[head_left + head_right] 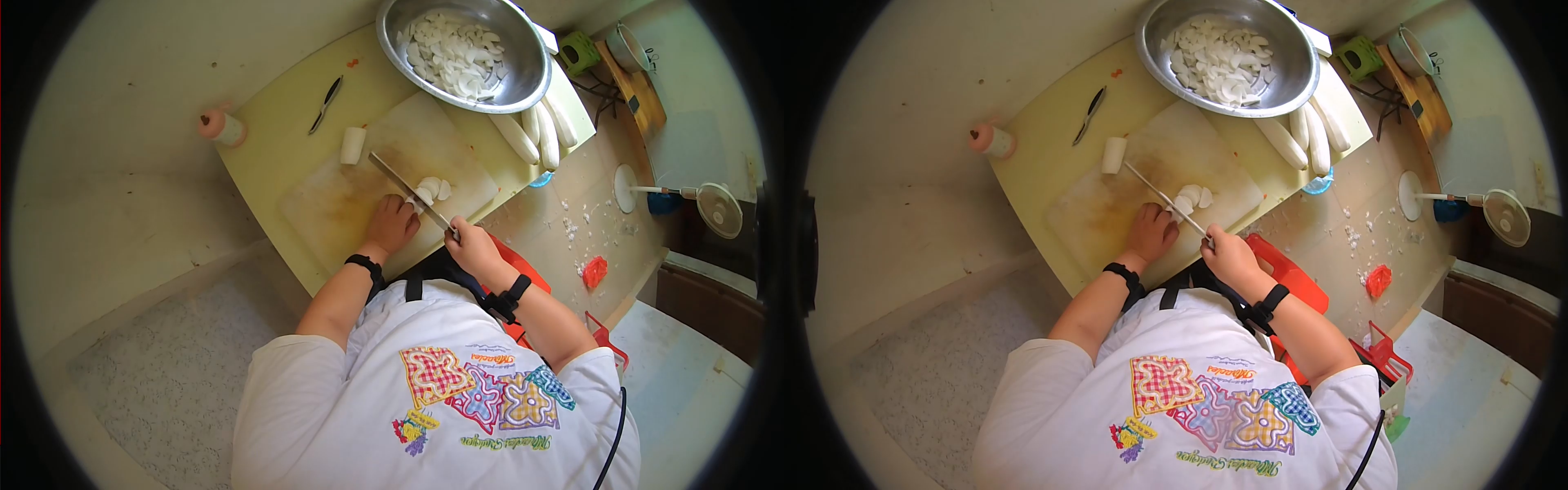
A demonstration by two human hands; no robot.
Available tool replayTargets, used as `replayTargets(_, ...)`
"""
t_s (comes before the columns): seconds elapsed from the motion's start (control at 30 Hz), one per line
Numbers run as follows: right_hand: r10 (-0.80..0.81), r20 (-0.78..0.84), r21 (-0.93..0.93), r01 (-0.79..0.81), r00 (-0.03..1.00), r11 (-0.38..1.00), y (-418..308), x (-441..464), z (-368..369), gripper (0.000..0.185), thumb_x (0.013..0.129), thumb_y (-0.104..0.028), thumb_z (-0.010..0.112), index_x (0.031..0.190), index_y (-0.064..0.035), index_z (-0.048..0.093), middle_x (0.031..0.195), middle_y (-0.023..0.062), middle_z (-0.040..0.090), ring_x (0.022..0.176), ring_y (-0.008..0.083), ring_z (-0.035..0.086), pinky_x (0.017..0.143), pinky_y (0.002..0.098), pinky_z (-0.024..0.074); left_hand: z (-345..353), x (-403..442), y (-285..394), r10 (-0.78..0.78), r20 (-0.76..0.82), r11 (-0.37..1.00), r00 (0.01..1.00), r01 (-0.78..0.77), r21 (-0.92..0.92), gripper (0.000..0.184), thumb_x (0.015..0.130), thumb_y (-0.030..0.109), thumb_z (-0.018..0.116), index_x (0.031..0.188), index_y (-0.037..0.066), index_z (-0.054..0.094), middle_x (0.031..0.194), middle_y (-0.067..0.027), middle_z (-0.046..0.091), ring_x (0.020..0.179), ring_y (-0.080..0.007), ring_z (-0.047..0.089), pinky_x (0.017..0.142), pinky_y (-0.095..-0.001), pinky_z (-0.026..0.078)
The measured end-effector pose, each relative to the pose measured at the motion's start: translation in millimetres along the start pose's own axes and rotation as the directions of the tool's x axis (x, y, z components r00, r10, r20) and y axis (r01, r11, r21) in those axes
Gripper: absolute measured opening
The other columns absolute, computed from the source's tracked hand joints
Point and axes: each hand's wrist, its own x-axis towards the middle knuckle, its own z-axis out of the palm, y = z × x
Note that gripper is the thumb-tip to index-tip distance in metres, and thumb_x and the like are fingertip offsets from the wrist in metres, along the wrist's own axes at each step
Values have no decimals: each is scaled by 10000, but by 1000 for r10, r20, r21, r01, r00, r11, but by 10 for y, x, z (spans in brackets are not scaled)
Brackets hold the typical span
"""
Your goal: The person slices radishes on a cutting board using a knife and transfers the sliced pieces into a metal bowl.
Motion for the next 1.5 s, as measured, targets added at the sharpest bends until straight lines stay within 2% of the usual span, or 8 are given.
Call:
replayTargets(0.07,-21,-3,8,21,1000,1000,7,13,-6,171,933,-161,595,950,-7,522,698,245,596,671,433,600,606,478,450,8,-3,-7,-6,0,1000,1000,6,3,208,762,158,690,914,40,610,960,-171,556,929,-375,539,783,-472,474)
replayTargets(0.4,41,53,37,-43,998,998,-6,161,23,155,925,-153,594,957,-22,519,689,241,600,668,431,604,605,477,461,44,17,-29,-13,-1,1000,1000,13,-20,212,749,169,703,897,52,605,959,-170,553,905,-380,542,758,-472,480)
replayTargets(0.47,84,83,-43,-81,993,996,38,224,106,175,897,-162,599,1006,-37,544,763,244,649,758,444,640,669,505,508,32,10,-11,-11,-22,1000,1000,11,1,215,747,174,706,889,53,600,956,-168,551,898,-382,540,742,-473,481)
replayTargets(0.6,108,98,-45,-104,989,994,25,239,88,192,895,-171,602,1030,-45,551,766,245,651,760,440,645,673,509,510,33,29,2,-34,-6,999,999,34,3,217,746,181,709,886,57,599,957,-168,550,891,-384,537,747,-472,479)
replayTargets(0.7,90,71,-44,-87,993,995,64,248,168,205,896,-177,601,1050,-52,552,767,245,652,761,437,646,677,509,511,-19,23,-15,-22,39,999,999,20,42,219,748,180,710,899,62,604,962,-168,552,893,-384,538,758,-471,478)
replayTargets(0.9,43,44,45,-45,998,998,112,296,99,216,909,-213,617,1013,-31,564,772,239,654,759,436,644,672,496,502,7,29,-22,6,-41,999,999,-4,42,201,760,168,709,888,65,593,936,-154,562,902,-376,544,769,-473,475)
replayTargets(1.07,94,36,100,-97,995,990,-54,157,-10,238,921,-237,621,1018,-25,574,774,243,652,758,435,641,669,482,497,83,7,-39,1,-67,999,998,2,45,152,789,154,674,878,74,580,923,-144,557,933,-358,550,795,-448,482)
replayTargets(1.5,58,-33,61,-56,998,997,-84,9,91,220,913,-228,617,1010,-35,575,785,239,655,788,440,641,690,496,498,42,11,-18,26,-66,999,997,-24,42,169,783,145,672,892,59,576,931,-157,560,941,-362,546,817,-460,473)
